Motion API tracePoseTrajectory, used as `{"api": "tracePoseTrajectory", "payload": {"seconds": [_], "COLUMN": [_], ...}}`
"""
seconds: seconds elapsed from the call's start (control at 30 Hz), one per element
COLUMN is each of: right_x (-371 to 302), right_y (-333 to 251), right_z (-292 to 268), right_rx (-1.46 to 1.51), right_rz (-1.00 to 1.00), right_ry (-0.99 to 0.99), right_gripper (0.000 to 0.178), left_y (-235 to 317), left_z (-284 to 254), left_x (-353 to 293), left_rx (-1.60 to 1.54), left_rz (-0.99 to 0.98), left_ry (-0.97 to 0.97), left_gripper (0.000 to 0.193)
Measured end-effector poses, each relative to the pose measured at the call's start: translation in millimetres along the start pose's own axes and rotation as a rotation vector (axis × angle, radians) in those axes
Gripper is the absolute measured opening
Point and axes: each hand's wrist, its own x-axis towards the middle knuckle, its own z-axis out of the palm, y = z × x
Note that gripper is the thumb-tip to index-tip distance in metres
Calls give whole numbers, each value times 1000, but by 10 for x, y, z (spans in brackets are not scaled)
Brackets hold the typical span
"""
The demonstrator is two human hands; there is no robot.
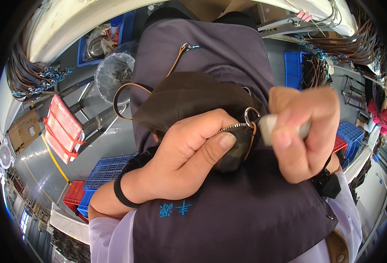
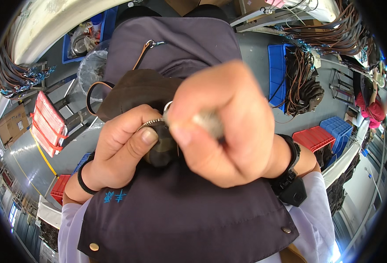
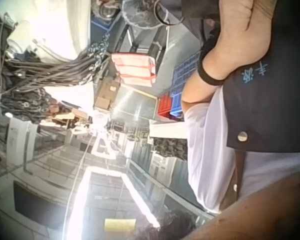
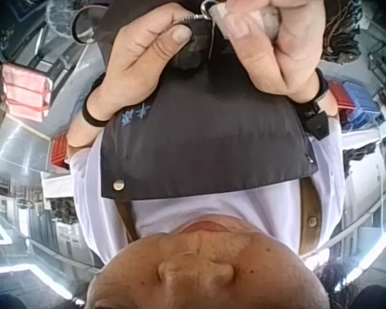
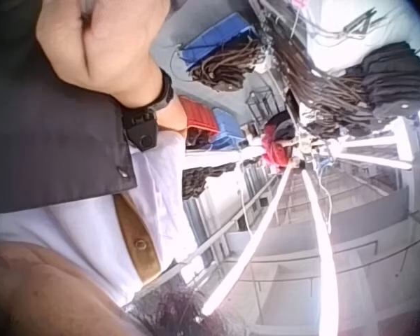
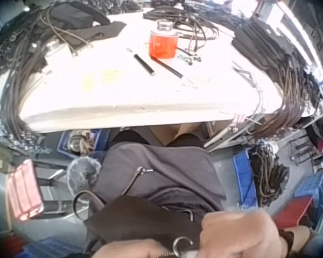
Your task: Checking the zipper and applying adhesive to the edges of a small leather pouch.
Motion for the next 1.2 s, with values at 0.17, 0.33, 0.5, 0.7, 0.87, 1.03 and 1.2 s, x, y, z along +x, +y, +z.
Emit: {"api": "tracePoseTrajectory", "payload": {"seconds": [0.17,0.33,0.5,0.7,0.87,1.03,1.2], "right_x": [48,138,39,47,86,141,29], "right_y": [-64,62,4,-41,43,154,13], "right_z": [33,163,140,-18,34,94,1], "right_rx": [-430,-340,76,-268,-433,-289,25], "right_rz": [-170,-210,170,-99,-268,-142,110], "right_ry": [-250,-179,238,-260,-254,-28,-57], "right_gripper": [24,22,13,19,31,18,17], "left_y": [-95,-133,-37,-105,-116,-111,-75], "left_z": [-41,-2,-19,-20,-13,5,-34], "left_x": [65,55,36,59,97,86,76], "left_rx": [92,118,27,29,39,11,-51], "left_rz": [107,174,24,67,102,84,-11], "left_ry": [-49,-80,-60,-67,-85,-70,-81], "left_gripper": [15,14,16,19,18,18,17]}}
